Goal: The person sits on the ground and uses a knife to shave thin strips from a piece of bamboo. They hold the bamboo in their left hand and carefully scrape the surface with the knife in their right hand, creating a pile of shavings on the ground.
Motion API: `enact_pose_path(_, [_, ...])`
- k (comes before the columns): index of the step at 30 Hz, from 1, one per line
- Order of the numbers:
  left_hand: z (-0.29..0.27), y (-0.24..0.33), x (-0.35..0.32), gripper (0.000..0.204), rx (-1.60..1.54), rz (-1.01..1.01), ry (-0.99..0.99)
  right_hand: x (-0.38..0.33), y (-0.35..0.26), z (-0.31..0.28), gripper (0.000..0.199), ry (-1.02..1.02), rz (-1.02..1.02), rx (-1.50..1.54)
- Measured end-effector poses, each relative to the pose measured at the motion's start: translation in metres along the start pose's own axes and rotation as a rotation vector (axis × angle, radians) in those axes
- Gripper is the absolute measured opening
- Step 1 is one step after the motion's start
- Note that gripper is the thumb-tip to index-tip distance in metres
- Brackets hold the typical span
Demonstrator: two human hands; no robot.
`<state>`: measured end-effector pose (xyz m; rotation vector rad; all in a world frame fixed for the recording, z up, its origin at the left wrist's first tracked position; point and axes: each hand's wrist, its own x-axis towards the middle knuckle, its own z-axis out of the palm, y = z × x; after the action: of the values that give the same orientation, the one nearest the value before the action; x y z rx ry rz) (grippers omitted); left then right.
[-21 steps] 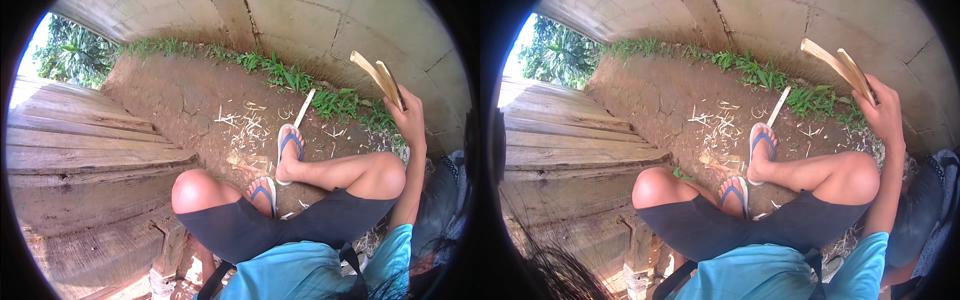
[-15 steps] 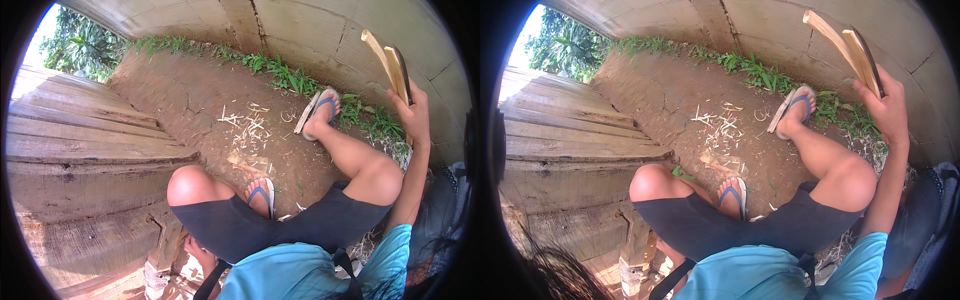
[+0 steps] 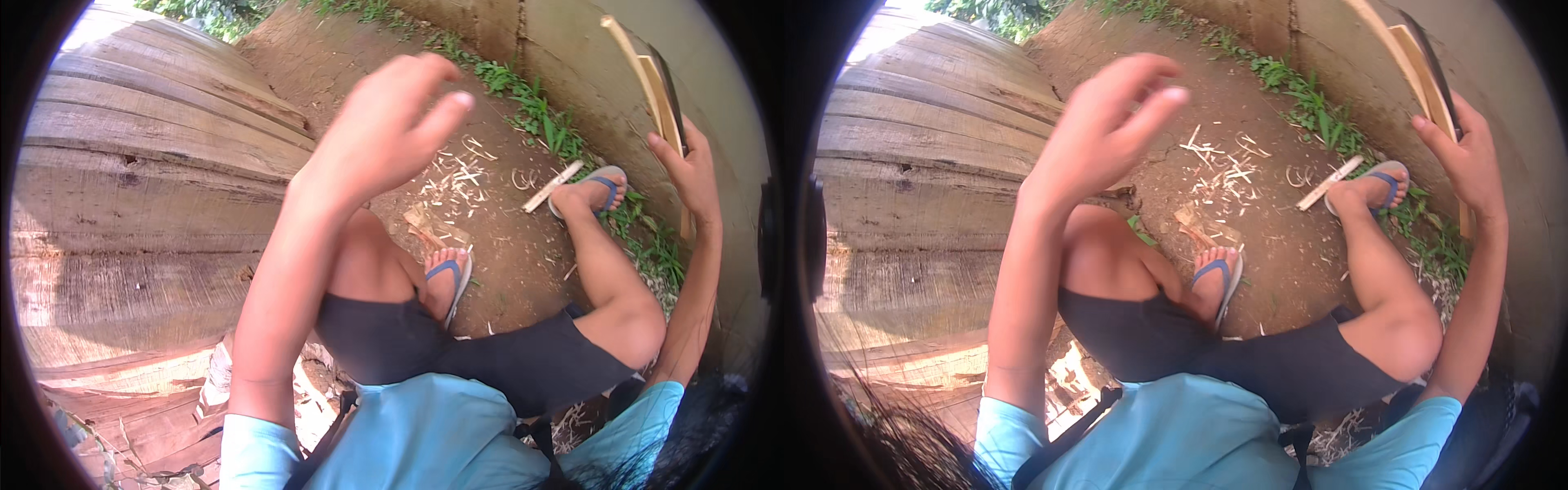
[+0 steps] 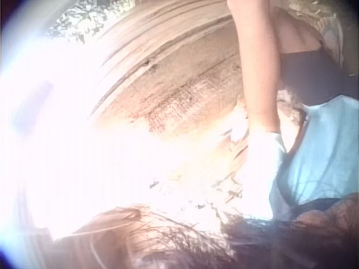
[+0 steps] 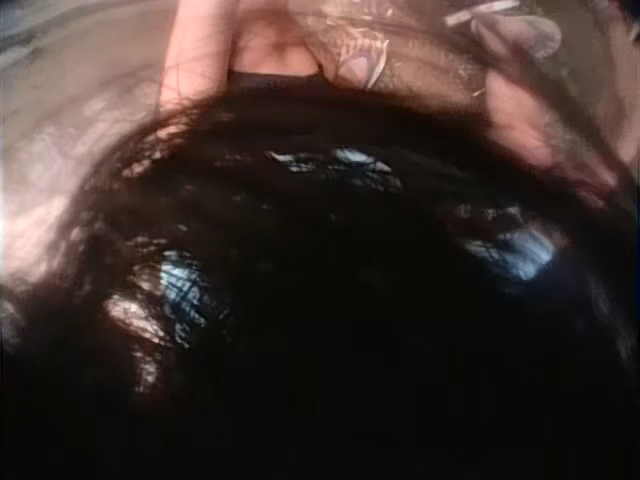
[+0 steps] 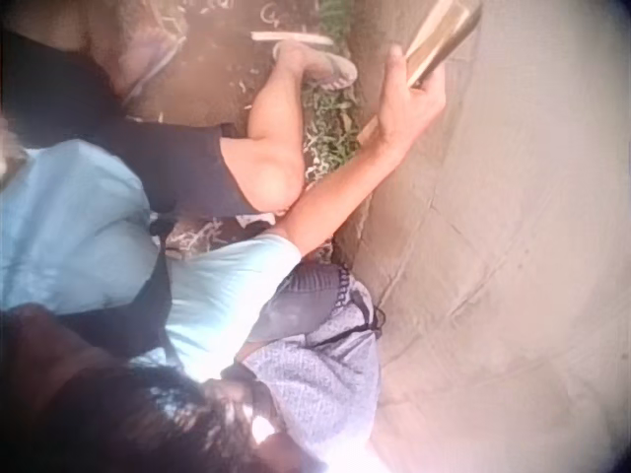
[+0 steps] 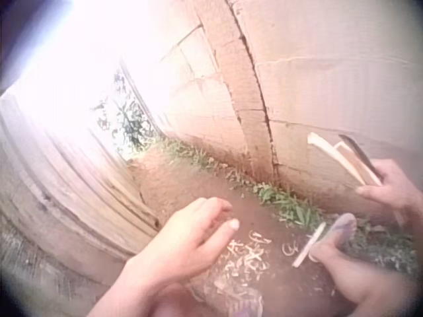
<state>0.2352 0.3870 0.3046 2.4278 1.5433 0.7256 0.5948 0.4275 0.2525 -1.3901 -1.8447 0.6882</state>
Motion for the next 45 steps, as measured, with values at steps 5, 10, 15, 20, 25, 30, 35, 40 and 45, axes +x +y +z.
enact_pose_path(5, [0.070, -0.054, 0.107, 0.054, 0.470, -0.391, -1.088, 0.048, 0.049, 0.059, 0.039, -0.086, 0.309, 0.145])
enact_pose_path(10, [0.123, -0.112, 0.173, 0.043, 0.054, -0.180, -0.587, 0.045, 0.066, 0.097, 0.028, -0.066, 0.785, 0.470])
enact_pose_path(15, [0.153, -0.136, 0.177, 0.052, 0.144, -0.148, -0.676, 0.035, 0.056, 0.102, 0.026, 0.002, 0.828, 0.589])
enact_pose_path(20, [0.130, -0.123, 0.147, 0.051, 0.197, -0.206, -0.838, 0.012, 0.034, 0.108, 0.025, 0.061, 0.745, 0.808])
enact_pose_path(25, [0.075, -0.060, 0.098, 0.055, 0.043, -0.167, -0.861, -0.002, 0.015, 0.114, 0.023, 0.092, 0.658, 0.858])
enact_pose_path(30, [0.039, 0.026, 0.065, 0.062, -0.353, -0.316, -0.621, -0.016, -0.018, 0.123, 0.021, 0.113, 0.566, 0.882])
enact_pose_path(35, [0.073, 0.067, 0.029, 0.064, -0.881, -0.586, -0.453, -0.043, -0.055, 0.107, 0.021, 0.093, 0.562, 0.987])
enact_pose_path(40, [0.125, 0.080, 0.009, 0.044, -1.329, -0.617, -0.405, -0.071, -0.048, 0.123, 0.014, 0.052, 0.538, 0.992])
enact_pose_path(45, [0.172, 0.052, -0.002, 0.029, -1.335, -0.713, -0.352, -0.084, -0.031, 0.155, 0.016, -0.029, 0.609, 1.094])
